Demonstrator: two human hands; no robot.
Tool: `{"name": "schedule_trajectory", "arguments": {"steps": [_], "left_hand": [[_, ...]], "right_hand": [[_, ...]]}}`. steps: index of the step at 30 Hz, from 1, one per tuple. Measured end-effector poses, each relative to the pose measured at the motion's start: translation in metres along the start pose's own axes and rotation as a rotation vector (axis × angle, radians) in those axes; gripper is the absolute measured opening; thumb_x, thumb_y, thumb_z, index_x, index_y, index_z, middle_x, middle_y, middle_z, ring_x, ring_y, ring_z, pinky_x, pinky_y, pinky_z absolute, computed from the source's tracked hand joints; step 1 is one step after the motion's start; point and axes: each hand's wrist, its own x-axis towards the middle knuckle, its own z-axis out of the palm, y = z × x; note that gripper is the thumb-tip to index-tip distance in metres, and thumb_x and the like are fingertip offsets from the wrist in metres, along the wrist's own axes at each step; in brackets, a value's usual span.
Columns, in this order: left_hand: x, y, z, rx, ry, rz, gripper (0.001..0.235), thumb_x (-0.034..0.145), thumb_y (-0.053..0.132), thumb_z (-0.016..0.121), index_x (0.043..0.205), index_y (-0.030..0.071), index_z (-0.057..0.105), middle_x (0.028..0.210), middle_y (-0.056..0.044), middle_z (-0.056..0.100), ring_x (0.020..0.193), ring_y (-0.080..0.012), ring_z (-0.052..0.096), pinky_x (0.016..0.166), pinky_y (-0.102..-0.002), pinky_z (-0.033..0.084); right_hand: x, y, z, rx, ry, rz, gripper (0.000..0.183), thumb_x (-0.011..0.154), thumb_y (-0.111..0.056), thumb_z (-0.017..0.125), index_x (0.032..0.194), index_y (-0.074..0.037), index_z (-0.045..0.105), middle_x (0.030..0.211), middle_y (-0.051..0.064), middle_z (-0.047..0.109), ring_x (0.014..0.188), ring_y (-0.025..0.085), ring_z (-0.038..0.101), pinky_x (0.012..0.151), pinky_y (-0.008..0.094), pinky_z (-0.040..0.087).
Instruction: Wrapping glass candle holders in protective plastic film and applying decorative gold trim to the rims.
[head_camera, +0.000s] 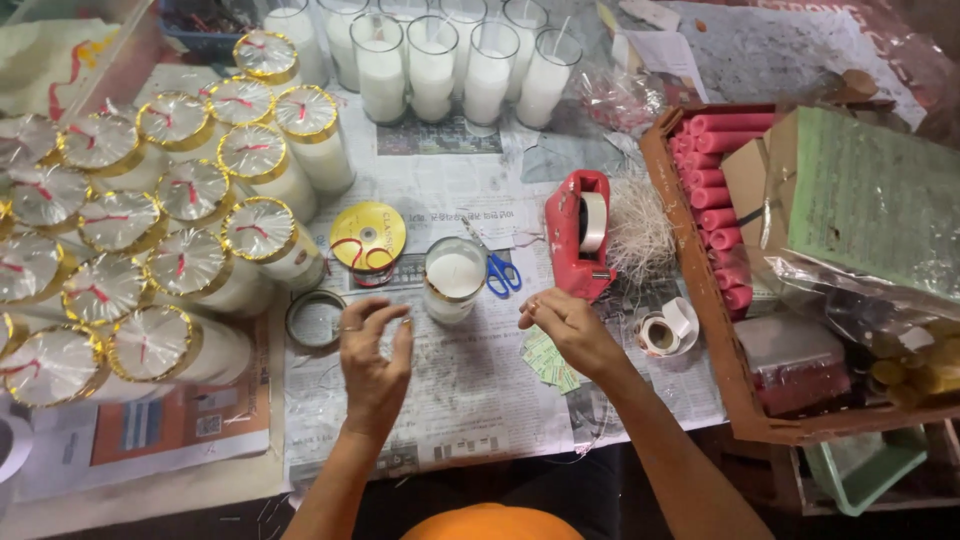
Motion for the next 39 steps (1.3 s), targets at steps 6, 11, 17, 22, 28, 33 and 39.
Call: {"name": "schedule_trajectory", "arguments": {"steps": [6,11,17,22,28,33,39], "left_hand": [[0.014,0.048,0.010,0.069,-0.206,0.152,0.042,0.068,0.054,0.091,0.086,0.020,0.076,0.110,0.000,0.060,0.110,-0.0244,0.056,0.096,-0.037,0.047],[0.023,0.061,0.009,-0.047,-0.262,0.123,0.013,0.086,0.023,0.079,0.079,0.014,0.075,0.100,-0.002,0.063,0.103,-0.0262,0.059,0.090,-0.038,0.051],[0.029,0.075,-0.005,-0.192,-0.262,0.055,0.008,0.088,0.018,0.077,0.081,0.014,0.076,0.101,-0.004,0.062,0.102,-0.0275,0.061,0.091,-0.040,0.052],[0.030,0.071,-0.006,-0.255,-0.259,0.012,0.008,0.089,0.018,0.077,0.083,0.013,0.077,0.101,-0.006,0.063,0.103,-0.0284,0.063,0.094,-0.040,0.051],[0.026,0.059,-0.007,-0.297,-0.237,-0.047,0.009,0.089,0.019,0.078,0.083,0.013,0.077,0.101,-0.007,0.063,0.104,-0.0273,0.064,0.096,-0.040,0.050],[0.025,0.049,-0.007,-0.290,-0.205,-0.126,0.012,0.088,0.022,0.081,0.082,0.012,0.078,0.101,-0.007,0.065,0.100,-0.0238,0.065,0.089,-0.034,0.051],[0.016,0.005,0.017,-0.336,-0.088,-0.270,0.012,0.084,0.026,0.085,0.087,0.016,0.080,0.111,-0.004,0.064,0.103,-0.0172,0.063,0.085,-0.029,0.049]], "right_hand": [[-0.002,-0.042,0.019,-0.234,-0.013,-0.068,0.029,0.099,-0.030,0.061,0.081,-0.015,0.078,0.106,0.004,0.072,0.102,0.021,0.068,0.092,0.036,0.054],[0.000,-0.040,0.022,-0.019,0.041,0.050,0.022,0.098,-0.023,0.060,0.093,-0.007,0.074,0.106,0.012,0.070,0.105,0.028,0.066,0.092,0.045,0.056],[0.001,0.024,0.038,0.633,0.128,0.341,0.050,0.099,-0.051,0.055,0.124,-0.010,0.068,0.119,0.011,0.071,0.116,0.026,0.063,0.095,0.045,0.052],[-0.006,0.027,0.056,0.987,-0.157,0.287,0.100,0.081,-0.088,0.041,0.139,-0.008,0.057,0.132,0.018,0.067,0.124,0.033,0.063,0.097,0.046,0.053],[-0.007,0.028,0.066,0.880,-0.065,0.168,0.067,0.090,-0.060,0.059,0.119,-0.001,0.068,0.121,0.019,0.072,0.117,0.033,0.068,0.092,0.047,0.055],[-0.002,0.013,0.072,0.708,0.217,0.190,0.014,0.086,-0.008,0.075,0.094,0.003,0.071,0.102,0.020,0.075,0.097,0.026,0.073,0.081,0.037,0.062],[0.010,0.007,0.085,0.318,0.439,-0.044,0.009,0.085,-0.008,0.082,0.090,-0.004,0.075,0.103,0.009,0.070,0.093,0.015,0.069,0.075,0.028,0.061]]}}
